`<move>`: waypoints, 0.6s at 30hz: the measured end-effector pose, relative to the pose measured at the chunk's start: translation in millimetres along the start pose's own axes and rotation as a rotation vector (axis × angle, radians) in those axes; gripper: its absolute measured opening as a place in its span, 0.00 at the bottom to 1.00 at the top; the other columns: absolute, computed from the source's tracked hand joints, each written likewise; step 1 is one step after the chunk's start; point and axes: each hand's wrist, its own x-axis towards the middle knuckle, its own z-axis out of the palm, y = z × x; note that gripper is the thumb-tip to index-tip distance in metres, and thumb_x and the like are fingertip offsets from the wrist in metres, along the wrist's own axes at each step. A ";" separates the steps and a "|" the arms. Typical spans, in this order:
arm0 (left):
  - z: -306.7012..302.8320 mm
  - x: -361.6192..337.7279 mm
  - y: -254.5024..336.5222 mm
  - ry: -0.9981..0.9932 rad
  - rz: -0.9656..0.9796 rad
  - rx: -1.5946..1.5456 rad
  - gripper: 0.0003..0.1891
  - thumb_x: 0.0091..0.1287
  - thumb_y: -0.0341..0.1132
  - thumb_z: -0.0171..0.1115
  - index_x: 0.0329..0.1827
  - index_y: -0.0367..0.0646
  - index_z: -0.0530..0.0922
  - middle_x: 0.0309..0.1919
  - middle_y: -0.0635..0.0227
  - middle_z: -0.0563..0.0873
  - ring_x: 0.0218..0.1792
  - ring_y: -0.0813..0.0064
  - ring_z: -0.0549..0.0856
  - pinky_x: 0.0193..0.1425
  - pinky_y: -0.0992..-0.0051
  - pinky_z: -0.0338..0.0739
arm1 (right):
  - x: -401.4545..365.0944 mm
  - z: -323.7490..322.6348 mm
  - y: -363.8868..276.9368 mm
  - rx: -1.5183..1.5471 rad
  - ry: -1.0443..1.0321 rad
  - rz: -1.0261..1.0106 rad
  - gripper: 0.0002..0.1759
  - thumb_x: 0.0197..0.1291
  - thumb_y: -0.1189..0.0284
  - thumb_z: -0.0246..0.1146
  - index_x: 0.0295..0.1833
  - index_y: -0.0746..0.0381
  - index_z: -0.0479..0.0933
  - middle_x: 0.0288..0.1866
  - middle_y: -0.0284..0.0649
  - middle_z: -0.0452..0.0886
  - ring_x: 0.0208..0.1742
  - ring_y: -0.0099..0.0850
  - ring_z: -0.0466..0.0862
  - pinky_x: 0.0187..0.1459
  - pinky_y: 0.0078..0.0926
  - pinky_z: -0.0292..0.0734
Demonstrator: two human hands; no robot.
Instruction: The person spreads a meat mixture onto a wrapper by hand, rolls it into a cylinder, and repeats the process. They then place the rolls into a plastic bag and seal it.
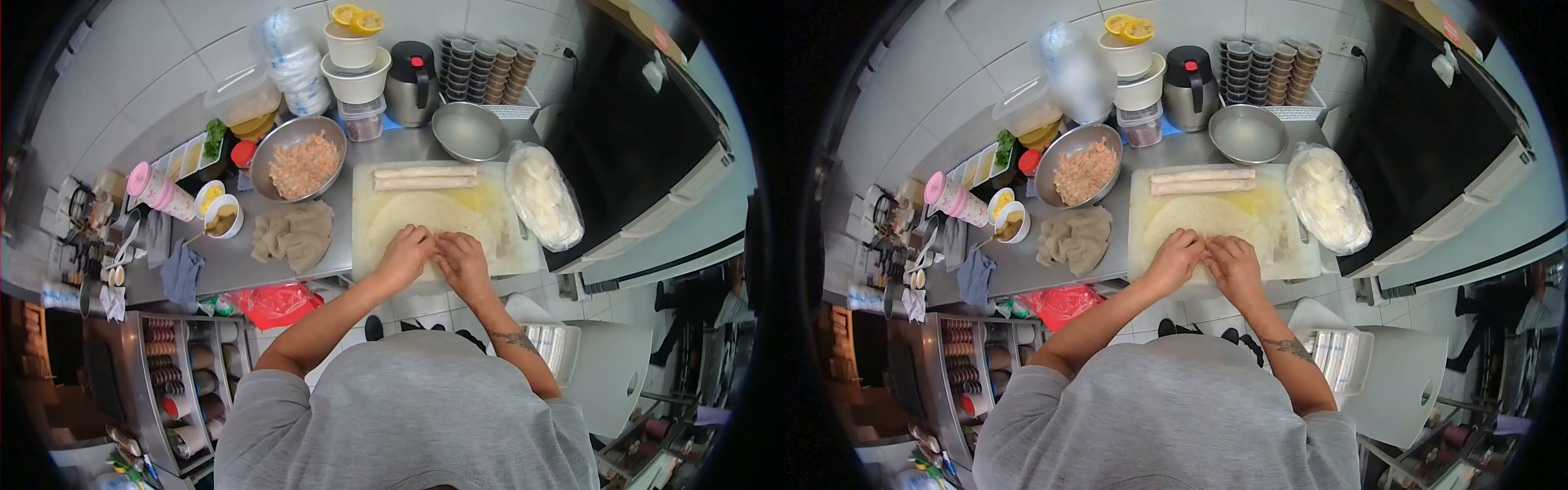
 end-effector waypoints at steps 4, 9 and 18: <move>13.5 -7.5 -7.2 0.057 0.030 0.004 0.06 0.56 0.25 0.63 0.37 0.38 0.80 0.34 0.62 0.76 0.41 0.59 0.76 0.47 0.64 0.74 | -4.0 10.4 11.6 -0.124 -0.015 -0.066 0.15 0.49 0.75 0.70 0.45 0.61 0.82 0.46 0.37 0.82 0.51 0.39 0.78 0.53 0.36 0.71; -1.0 -9.5 -15.8 -0.014 -0.123 -0.076 0.10 0.53 0.25 0.65 0.39 0.37 0.80 0.42 0.60 0.77 0.44 0.57 0.75 0.52 0.62 0.73 | -8.1 4.1 29.5 -0.063 -0.106 -0.027 0.15 0.50 0.73 0.70 0.46 0.61 0.82 0.45 0.37 0.81 0.51 0.39 0.78 0.54 0.38 0.71; 10.4 -2.4 -24.4 -0.187 -0.039 -0.020 0.20 0.53 0.32 0.69 0.51 0.39 0.80 0.43 0.60 0.75 0.50 0.56 0.75 0.55 0.63 0.71 | 6.9 4.0 29.5 0.069 -0.283 0.090 0.27 0.46 0.72 0.74 0.55 0.62 0.79 0.52 0.45 0.77 0.54 0.44 0.76 0.55 0.36 0.73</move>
